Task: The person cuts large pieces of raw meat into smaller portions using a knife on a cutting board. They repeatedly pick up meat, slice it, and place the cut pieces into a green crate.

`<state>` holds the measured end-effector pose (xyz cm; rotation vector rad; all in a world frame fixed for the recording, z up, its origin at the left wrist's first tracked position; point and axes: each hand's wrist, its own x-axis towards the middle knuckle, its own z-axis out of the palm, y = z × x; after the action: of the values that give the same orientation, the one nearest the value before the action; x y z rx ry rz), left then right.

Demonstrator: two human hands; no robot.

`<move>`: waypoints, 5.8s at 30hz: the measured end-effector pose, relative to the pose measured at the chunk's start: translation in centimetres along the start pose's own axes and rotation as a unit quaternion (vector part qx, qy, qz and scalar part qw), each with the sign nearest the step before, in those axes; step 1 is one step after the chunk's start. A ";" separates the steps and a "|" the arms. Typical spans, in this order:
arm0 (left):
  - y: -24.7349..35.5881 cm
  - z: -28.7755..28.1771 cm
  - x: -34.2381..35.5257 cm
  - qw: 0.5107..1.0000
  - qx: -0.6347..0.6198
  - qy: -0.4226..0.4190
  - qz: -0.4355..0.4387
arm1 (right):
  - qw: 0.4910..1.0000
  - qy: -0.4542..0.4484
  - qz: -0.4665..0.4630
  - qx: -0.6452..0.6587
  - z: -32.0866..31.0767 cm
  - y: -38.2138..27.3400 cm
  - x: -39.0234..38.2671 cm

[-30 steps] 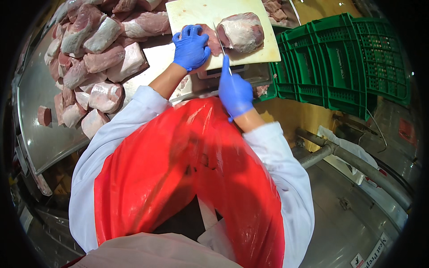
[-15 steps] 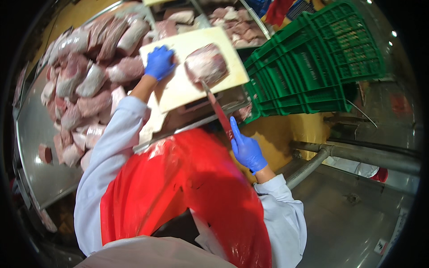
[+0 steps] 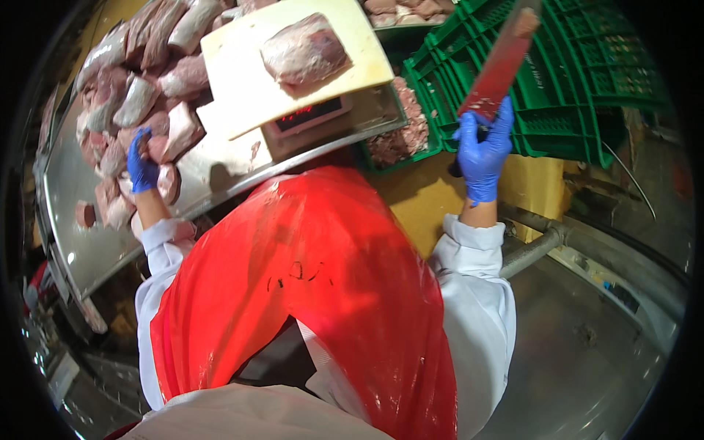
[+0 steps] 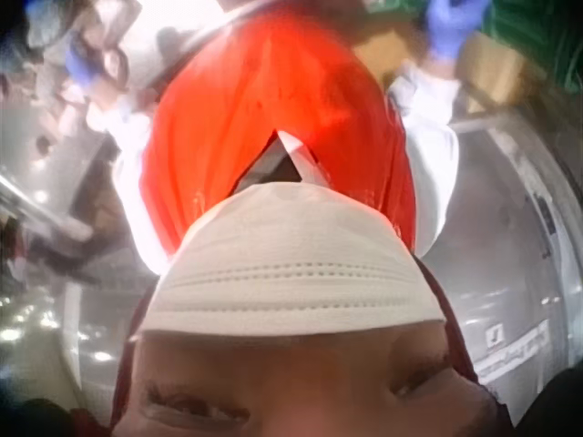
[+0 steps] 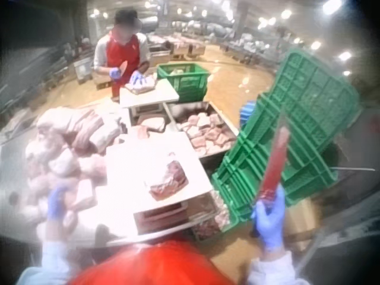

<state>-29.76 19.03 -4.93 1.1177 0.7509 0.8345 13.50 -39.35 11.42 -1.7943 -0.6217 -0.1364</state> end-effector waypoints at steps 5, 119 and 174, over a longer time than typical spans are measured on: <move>3.5 -10.2 -15.8 0.951 0.013 0.307 0.025 | 0.994 -0.029 0.061 -0.087 2.3 8.1 -0.8; -7.0 33.3 12.1 0.796 0.327 -0.413 0.298 | 0.978 -0.194 0.073 0.024 24.4 -5.6 1.0; -3.2 27.9 7.2 0.800 0.350 -0.344 0.346 | 0.704 -0.443 -0.015 -0.554 26.3 -17.2 -5.2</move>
<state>-1.89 11.94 -1.25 2.2884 -0.0362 0.6470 -4.87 -13.72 15.72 -3.0465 -1.4592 0.4928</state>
